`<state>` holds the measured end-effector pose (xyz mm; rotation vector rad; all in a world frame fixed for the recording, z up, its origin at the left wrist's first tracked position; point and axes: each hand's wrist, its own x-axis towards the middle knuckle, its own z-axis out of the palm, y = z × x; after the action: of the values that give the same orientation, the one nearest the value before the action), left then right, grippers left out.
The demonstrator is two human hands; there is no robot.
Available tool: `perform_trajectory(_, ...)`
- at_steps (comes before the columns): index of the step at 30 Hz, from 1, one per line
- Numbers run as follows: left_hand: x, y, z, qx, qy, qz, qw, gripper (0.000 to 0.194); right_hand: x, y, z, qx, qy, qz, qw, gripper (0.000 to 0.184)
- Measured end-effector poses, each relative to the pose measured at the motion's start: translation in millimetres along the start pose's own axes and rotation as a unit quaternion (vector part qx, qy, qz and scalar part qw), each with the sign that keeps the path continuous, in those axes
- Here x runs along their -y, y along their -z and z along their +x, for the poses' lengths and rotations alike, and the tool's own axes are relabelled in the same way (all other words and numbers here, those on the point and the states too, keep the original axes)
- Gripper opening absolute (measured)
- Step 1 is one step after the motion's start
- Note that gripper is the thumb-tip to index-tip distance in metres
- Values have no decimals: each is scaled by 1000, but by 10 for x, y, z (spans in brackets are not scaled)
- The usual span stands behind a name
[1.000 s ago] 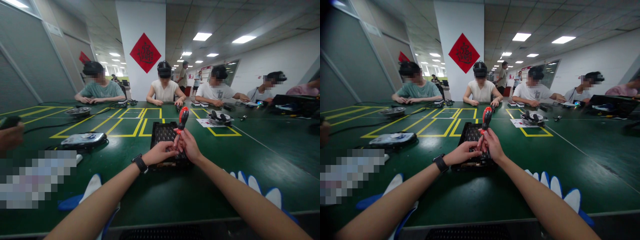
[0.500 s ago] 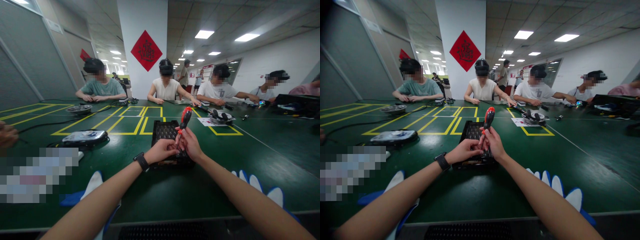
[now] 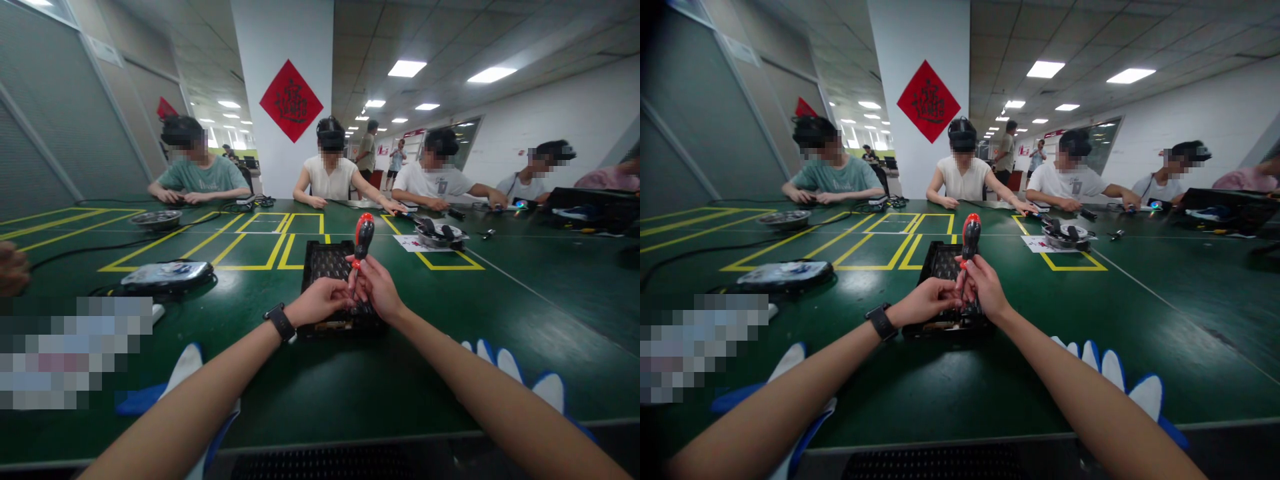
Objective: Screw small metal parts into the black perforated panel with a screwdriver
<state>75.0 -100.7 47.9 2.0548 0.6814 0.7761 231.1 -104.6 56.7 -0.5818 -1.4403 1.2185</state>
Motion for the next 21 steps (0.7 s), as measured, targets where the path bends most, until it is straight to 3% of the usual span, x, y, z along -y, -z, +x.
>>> perform_trajectory(4, 4, -12, 0, -53, 22, 56, 997, 30, 8, -9, -1, 0, 1, 0, 1000, 33)
perform_trajectory(10, -35, -29, -6, -73, 3, 142, 987, 25, 21, -6, -2, 3, 4, 0, 1000, 32)
perform_trajectory(16, -25, -61, 8, -62, 1, 116, 991, 23, 19, -3, -2, -7, 5, -5, 1000, 34)
perform_trajectory(21, -10, -61, 12, -97, 15, 106, 990, 30, 10, 1, -2, -6, 8, -6, 1000, 34)
